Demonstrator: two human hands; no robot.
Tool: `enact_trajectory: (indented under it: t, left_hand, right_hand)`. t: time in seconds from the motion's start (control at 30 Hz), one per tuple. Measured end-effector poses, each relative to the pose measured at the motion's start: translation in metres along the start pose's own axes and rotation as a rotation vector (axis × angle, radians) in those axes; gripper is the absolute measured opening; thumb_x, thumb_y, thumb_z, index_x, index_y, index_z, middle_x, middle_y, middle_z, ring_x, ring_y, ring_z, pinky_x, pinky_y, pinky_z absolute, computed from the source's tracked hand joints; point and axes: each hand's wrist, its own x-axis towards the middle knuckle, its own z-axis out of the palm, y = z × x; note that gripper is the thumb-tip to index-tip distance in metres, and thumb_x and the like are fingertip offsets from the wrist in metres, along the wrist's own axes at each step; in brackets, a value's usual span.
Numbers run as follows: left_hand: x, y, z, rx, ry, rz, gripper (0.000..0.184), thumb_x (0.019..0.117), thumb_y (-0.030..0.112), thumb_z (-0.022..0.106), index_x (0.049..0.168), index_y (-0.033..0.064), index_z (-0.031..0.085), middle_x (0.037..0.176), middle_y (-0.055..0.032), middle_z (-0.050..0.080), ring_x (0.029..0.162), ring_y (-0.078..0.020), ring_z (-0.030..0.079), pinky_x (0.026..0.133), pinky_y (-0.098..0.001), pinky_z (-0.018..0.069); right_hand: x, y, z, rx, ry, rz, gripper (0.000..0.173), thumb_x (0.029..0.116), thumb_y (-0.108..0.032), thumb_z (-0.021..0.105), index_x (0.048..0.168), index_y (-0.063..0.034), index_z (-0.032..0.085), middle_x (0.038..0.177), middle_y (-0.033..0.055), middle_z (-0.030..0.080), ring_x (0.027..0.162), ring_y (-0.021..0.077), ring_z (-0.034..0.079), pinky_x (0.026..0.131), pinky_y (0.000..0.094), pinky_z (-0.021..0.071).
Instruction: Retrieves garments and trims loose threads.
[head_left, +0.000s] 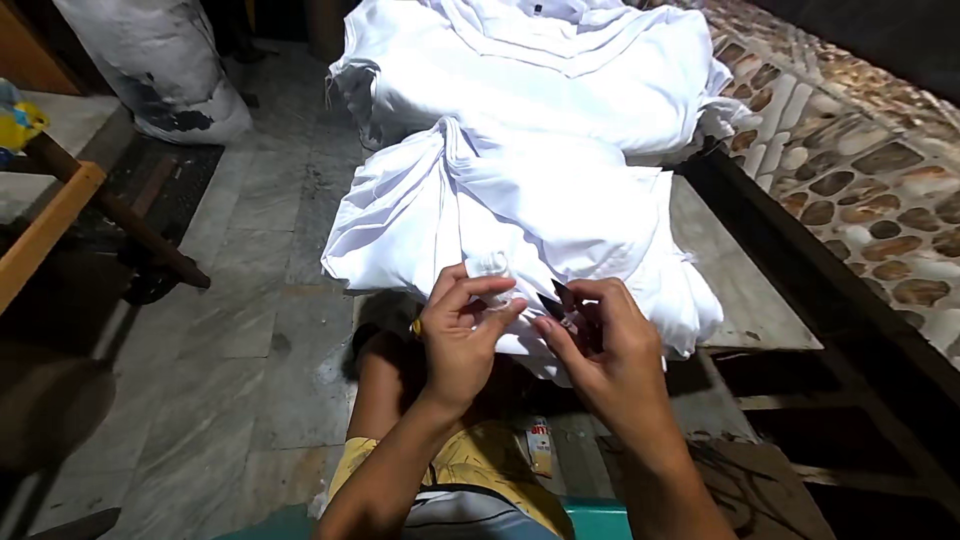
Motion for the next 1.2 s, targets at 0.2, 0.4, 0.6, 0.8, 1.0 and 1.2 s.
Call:
enact_trajectory:
  t: [0.2, 0.4, 0.6, 0.8, 1.0, 1.2]
  left_hand:
    - [-0.003, 0.017, -0.015, -0.251, -0.103, -0.121, 0.007, 0.0981, 0.026, 0.066, 0.092, 0.0233, 0.068, 0.110, 0.0085, 0.071, 0.106, -0.0033, 0.067, 0.092, -0.0258, 0.0572]
    - [-0.008, 0.019, -0.018, -0.248, -0.169, -0.078, 0.007, 0.0980, 0.026, 0.066, 0.095, 0.0218, 0.070, 0.120, 0.0068, 0.070, 0.115, -0.0036, 0.064, 0.097, -0.0243, 0.0540]
    - [-0.007, 0.019, -0.020, -0.246, -0.161, -0.091, 0.008, 0.0976, 0.027, 0.067, 0.095, 0.0221, 0.071, 0.117, 0.0062, 0.071, 0.110, -0.0038, 0.066, 0.093, -0.0237, 0.0559]
    - [-0.005, 0.021, -0.024, -0.386, -0.176, -0.181, 0.009, 0.0966, 0.028, 0.068, 0.094, 0.0224, 0.074, 0.117, 0.0031, 0.072, 0.111, -0.0076, 0.067, 0.095, -0.0274, 0.0564]
    - [-0.005, 0.024, -0.025, -0.213, -0.272, -0.078, 0.010, 0.0996, 0.025, 0.064, 0.097, 0.0195, 0.073, 0.121, 0.0083, 0.069, 0.110, -0.0001, 0.064, 0.093, -0.0196, 0.0540]
    - [-0.006, 0.025, -0.029, -0.112, -0.290, -0.042, 0.011, 0.1007, 0.026, 0.063, 0.096, 0.0196, 0.071, 0.119, 0.0110, 0.068, 0.112, 0.0010, 0.063, 0.094, -0.0195, 0.0538]
  right_hand:
    - [-0.016, -0.016, -0.002, 0.043, -0.022, -0.057, 0.036, 0.1044, -0.030, 0.056, 0.107, 0.0060, 0.061, 0.075, 0.0075, 0.059, 0.063, 0.0034, 0.052, 0.058, 0.0139, 0.0433]
    - [-0.009, -0.030, 0.010, 0.037, -0.023, -0.066, 0.038, 0.1047, -0.031, 0.055, 0.106, 0.0060, 0.062, 0.071, 0.0062, 0.059, 0.058, 0.0049, 0.051, 0.054, 0.0164, 0.0422]
    - [-0.002, -0.034, 0.014, 0.021, -0.002, -0.092, 0.034, 0.1060, -0.027, 0.052, 0.105, 0.0060, 0.062, 0.072, 0.0079, 0.061, 0.058, 0.0054, 0.053, 0.055, 0.0159, 0.0433]
    - [-0.005, -0.031, 0.009, 0.024, -0.026, -0.086, 0.037, 0.1052, -0.030, 0.054, 0.106, 0.0065, 0.061, 0.071, 0.0062, 0.058, 0.058, 0.0035, 0.049, 0.055, 0.0143, 0.0414]
    - [0.007, -0.031, 0.013, -0.017, -0.001, -0.135, 0.031, 0.1037, -0.025, 0.055, 0.105, 0.0055, 0.062, 0.071, 0.0077, 0.060, 0.056, 0.0074, 0.052, 0.053, 0.0182, 0.0419]
    - [0.007, -0.031, 0.014, -0.066, -0.005, -0.166, 0.030, 0.1039, -0.021, 0.052, 0.100, 0.0061, 0.063, 0.068, 0.0088, 0.060, 0.053, 0.0097, 0.052, 0.050, 0.0206, 0.0410]
